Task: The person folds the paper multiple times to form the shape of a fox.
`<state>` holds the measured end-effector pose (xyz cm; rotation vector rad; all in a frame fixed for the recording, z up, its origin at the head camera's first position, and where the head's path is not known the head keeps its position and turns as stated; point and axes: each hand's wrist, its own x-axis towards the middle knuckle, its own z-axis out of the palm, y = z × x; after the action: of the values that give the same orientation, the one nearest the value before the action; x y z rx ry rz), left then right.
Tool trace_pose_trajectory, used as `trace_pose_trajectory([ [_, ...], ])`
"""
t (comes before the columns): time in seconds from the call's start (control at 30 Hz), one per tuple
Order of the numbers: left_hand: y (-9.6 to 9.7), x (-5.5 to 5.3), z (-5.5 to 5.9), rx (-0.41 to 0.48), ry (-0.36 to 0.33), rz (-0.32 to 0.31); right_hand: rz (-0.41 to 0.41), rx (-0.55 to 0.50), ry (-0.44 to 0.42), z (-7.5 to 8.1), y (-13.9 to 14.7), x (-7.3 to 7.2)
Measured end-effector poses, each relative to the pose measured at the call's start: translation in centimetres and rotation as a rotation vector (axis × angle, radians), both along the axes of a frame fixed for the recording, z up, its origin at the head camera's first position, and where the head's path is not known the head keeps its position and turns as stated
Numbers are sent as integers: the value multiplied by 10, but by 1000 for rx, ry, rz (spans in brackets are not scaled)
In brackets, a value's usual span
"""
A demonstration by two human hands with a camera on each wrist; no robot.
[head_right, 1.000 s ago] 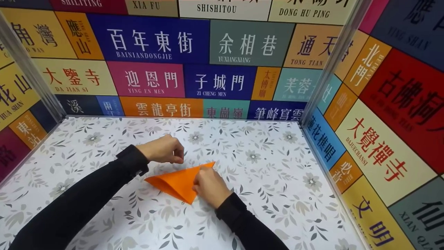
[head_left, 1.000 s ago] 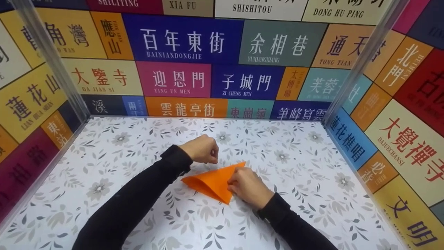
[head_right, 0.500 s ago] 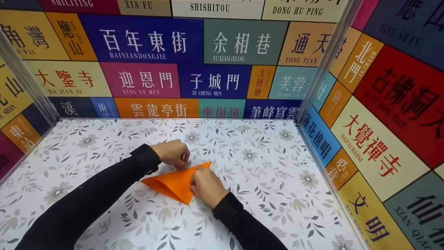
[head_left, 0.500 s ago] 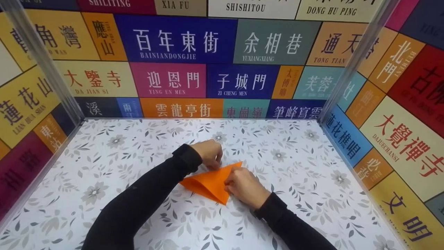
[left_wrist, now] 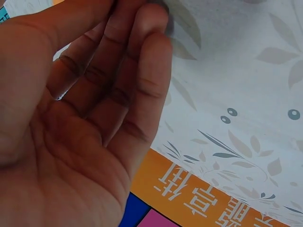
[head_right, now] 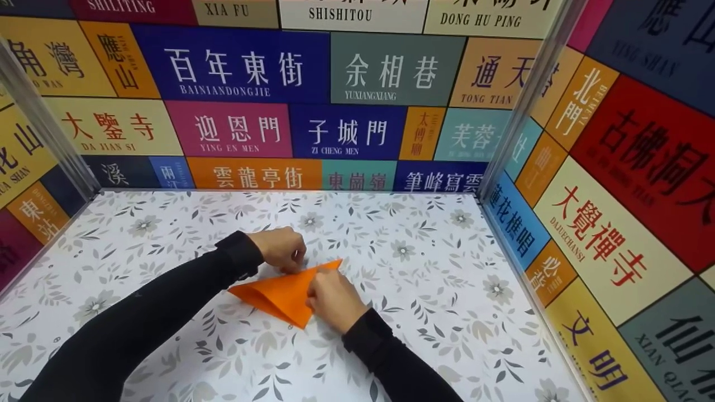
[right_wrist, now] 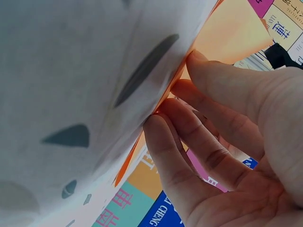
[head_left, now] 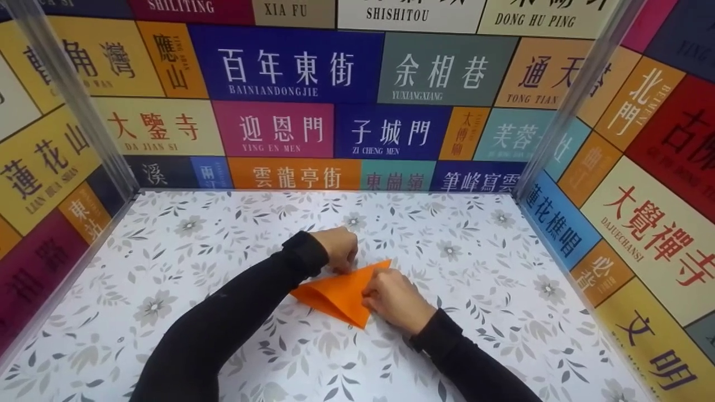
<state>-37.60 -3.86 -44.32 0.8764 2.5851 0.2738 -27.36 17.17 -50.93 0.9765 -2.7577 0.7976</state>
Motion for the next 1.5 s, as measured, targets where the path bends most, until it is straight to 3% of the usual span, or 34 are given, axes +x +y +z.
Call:
trace_pose_trajectory([
  [0.33,-2,-3,-5,27,-46,45,-11,19,25,-1,-1,0],
  [0.77,-8,-1,-11,99,-17,47,-21,1,17,-2,-3,1],
  [0.97,-12,-2,-13,109,-75,78,-24,-1,9,-1,-3,1],
  [1.5,-30,5,-15,113,-114,130,-13,25,97,-3,-2,2],
])
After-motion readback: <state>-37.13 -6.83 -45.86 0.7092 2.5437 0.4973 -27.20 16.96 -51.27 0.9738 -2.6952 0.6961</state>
